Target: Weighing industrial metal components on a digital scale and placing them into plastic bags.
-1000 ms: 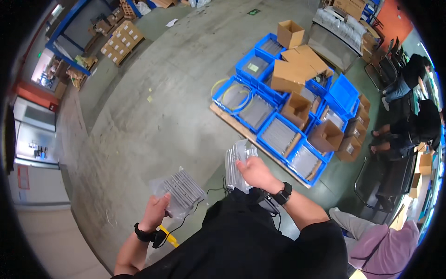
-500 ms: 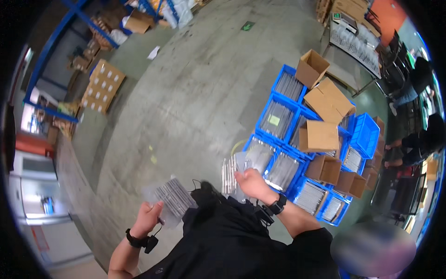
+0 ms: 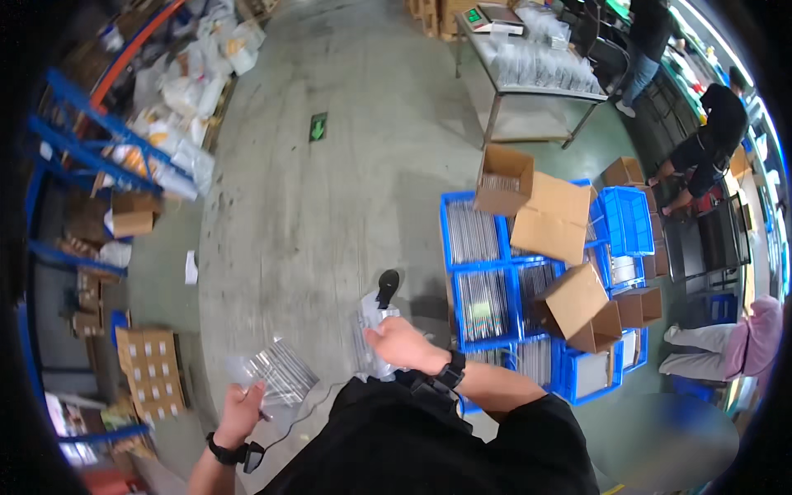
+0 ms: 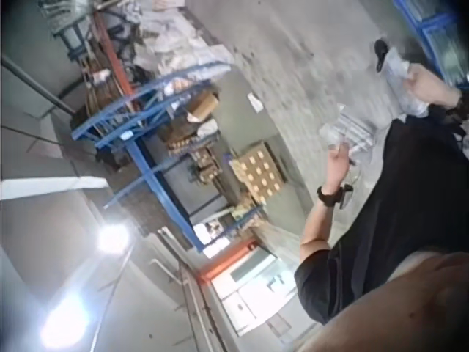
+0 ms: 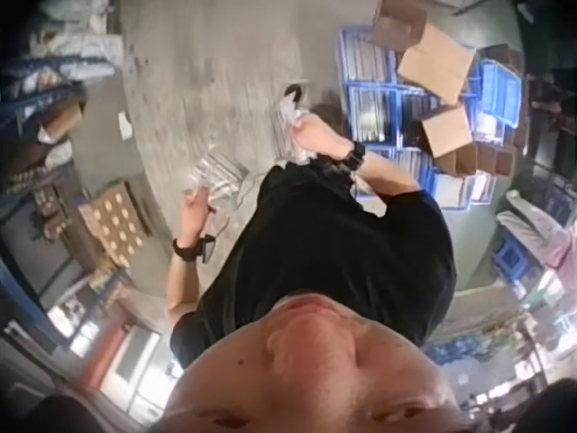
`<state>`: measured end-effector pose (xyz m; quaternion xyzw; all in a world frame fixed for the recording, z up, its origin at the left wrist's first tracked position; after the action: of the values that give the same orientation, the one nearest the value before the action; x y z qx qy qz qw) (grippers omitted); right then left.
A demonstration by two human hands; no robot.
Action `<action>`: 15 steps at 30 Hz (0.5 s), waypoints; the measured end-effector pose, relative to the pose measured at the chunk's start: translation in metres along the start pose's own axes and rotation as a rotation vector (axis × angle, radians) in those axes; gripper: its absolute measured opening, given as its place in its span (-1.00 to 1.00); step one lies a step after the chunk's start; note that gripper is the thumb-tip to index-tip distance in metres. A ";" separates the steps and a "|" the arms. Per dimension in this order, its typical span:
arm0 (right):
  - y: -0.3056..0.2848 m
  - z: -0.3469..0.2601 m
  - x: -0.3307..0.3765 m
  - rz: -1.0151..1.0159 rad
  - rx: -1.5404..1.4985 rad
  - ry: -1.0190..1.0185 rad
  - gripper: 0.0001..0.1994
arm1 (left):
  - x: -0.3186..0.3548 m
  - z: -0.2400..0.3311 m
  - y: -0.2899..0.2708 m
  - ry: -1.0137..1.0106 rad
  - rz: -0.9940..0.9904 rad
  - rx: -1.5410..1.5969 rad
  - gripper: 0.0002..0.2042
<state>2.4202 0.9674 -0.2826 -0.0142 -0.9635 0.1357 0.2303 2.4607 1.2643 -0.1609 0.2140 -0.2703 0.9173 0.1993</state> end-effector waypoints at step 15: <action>-0.432 -0.123 -0.371 0.492 -0.133 0.095 -0.50 | -0.589 0.436 0.134 0.365 -0.444 -0.118 -0.59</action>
<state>2.8215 0.5498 -0.2248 -0.2694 -0.9260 0.1231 0.2341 3.0086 0.7598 -0.1788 0.0876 -0.2293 0.8574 0.4524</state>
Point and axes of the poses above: each hand's wrist, its own x-axis away from the middle knuckle, its own y-axis out of the palm, z = x × y, the point moved 7 cm from there along -x, towards the middle knuckle, and after that the axes turned 6 degrees about y, right-handed, at the moved point
